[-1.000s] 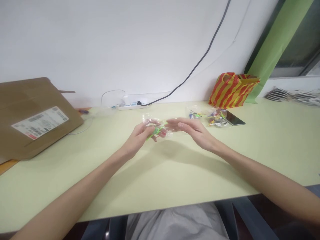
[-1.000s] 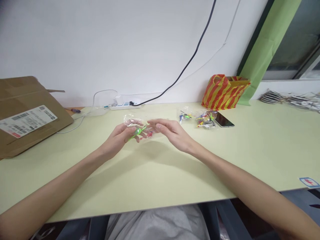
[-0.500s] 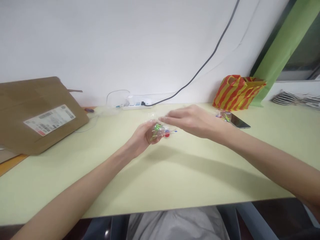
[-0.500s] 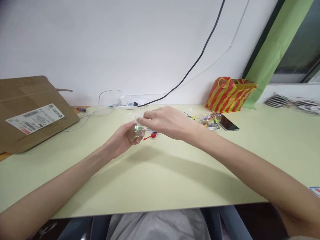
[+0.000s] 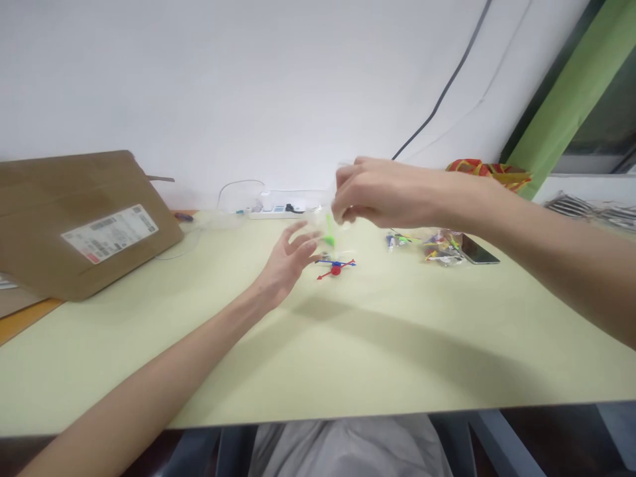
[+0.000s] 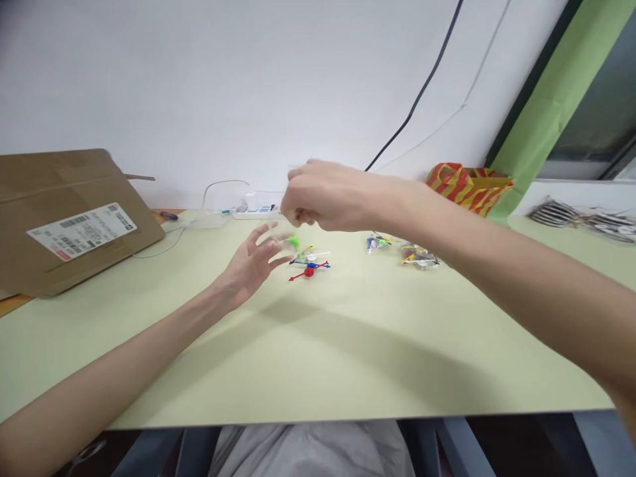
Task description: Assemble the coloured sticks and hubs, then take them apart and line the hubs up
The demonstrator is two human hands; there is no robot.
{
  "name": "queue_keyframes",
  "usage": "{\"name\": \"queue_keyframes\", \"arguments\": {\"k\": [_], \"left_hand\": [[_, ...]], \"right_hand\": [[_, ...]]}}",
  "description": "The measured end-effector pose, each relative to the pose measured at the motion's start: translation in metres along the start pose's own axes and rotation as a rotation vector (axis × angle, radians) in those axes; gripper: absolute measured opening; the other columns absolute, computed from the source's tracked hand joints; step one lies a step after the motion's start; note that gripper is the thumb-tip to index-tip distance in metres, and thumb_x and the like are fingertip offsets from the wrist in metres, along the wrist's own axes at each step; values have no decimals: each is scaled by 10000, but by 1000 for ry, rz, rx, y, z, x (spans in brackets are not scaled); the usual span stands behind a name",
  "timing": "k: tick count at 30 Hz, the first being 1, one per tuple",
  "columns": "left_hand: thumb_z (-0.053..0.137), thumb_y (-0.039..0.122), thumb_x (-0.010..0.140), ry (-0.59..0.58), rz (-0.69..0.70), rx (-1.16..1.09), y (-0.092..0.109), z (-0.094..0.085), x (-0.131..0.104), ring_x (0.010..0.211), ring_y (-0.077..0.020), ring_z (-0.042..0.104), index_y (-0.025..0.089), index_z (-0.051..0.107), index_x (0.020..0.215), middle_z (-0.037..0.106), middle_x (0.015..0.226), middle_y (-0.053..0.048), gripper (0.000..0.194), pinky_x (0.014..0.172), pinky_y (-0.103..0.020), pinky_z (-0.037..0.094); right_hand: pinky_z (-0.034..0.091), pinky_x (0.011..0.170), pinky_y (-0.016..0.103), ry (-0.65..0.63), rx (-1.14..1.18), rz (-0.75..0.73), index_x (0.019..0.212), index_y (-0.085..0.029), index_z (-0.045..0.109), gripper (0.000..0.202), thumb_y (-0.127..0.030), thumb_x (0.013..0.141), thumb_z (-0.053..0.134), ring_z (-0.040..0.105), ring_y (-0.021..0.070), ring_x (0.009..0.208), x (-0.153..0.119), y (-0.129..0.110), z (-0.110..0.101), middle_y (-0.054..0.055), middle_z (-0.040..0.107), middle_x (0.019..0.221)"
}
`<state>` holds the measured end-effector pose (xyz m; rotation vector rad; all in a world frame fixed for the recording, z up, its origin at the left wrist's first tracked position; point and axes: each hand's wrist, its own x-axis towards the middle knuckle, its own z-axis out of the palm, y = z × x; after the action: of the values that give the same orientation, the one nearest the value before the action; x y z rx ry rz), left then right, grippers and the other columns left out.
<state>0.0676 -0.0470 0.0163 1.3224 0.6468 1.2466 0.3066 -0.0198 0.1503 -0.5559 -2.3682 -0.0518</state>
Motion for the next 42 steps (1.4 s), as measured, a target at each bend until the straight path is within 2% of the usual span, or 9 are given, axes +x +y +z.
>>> {"name": "queue_keyframes", "arguments": {"k": [4, 7, 14, 19, 21, 25, 28, 36, 42], "left_hand": [[917, 377, 719, 13, 172, 349, 7, 2, -1, 1460, -300, 449, 316, 529, 1372, 550, 1511, -101, 762, 1131, -434, 419], [899, 397, 738, -63, 167, 481, 12, 10, -6, 1252, -311, 624, 239, 653, 1219, 678, 1329, -109, 563, 1028, -421, 491], [798, 477, 842, -106, 10, 494, 6, 22, -15, 814, -247, 701, 158, 704, 889, 750, 883, -108, 336, 589, -299, 491], [844, 406, 802, -63, 42, 301, 4, 21, -13, 690, -185, 673, 165, 651, 1125, 734, 816, -53, 448, 556, -274, 476], [845, 385, 797, -48, 39, 304, 3, 21, -13, 622, -166, 648, 167, 648, 1110, 712, 731, -20, 429, 598, -294, 502], [881, 316, 716, 7, 17, 347, 2, 28, -15, 711, -183, 680, 188, 689, 999, 734, 835, -29, 366, 682, -314, 533], [900, 316, 675, -11, -20, 355, 1, 34, -17, 821, -210, 701, 183, 704, 952, 742, 1017, -68, 365, 696, -308, 542], [847, 315, 718, -150, -20, 424, -2, 31, -20, 952, -238, 675, 179, 710, 974, 727, 1085, -89, 321, 744, -303, 528], [882, 313, 707, -69, -65, 308, -10, 22, -16, 879, -208, 679, 190, 708, 1009, 746, 977, -67, 369, 740, -299, 518]], "right_hand": [[515, 916, 397, -280, -122, -170, 612, -173, 630, 361, -246, 962, 681, 649, 186, 962, 18, -27, -6, -7, 626, 686], [481, 991, 449, -431, -297, -315, 545, -174, 546, 414, -164, 930, 699, 627, 215, 1025, 23, -56, -6, -7, 533, 608], [474, 999, 491, -262, -386, -381, 883, -215, 668, 253, -163, 1039, 476, 587, 241, 1136, 0, -74, 13, 39, 654, 956], [496, 962, 497, 308, -156, 86, 1264, -256, 579, 234, -300, 1045, 508, 590, 277, 1147, -57, -61, 37, 110, 650, 1221], [532, 870, 431, 294, 58, 343, 1287, -231, 563, 320, -408, 1020, 567, 641, 252, 1020, -81, -56, 50, 99, 690, 1115], [539, 753, 330, 15, 536, 666, 1062, -176, 690, 358, -514, 974, 611, 676, 193, 807, -110, -45, 77, 63, 729, 865], [551, 738, 319, -24, 779, 729, 903, -161, 734, 383, -541, 907, 689, 677, 177, 738, -117, -42, 90, 63, 730, 786], [446, 475, 265, 188, 864, 842, 854, -155, 704, 366, -487, 775, 836, 560, 117, 444, -125, -51, 92, 13, 688, 617], [575, 730, 324, 238, 1075, 845, 960, -153, 739, 397, -446, 740, 890, 710, 164, 678, -126, -46, 90, 60, 768, 801]]}}
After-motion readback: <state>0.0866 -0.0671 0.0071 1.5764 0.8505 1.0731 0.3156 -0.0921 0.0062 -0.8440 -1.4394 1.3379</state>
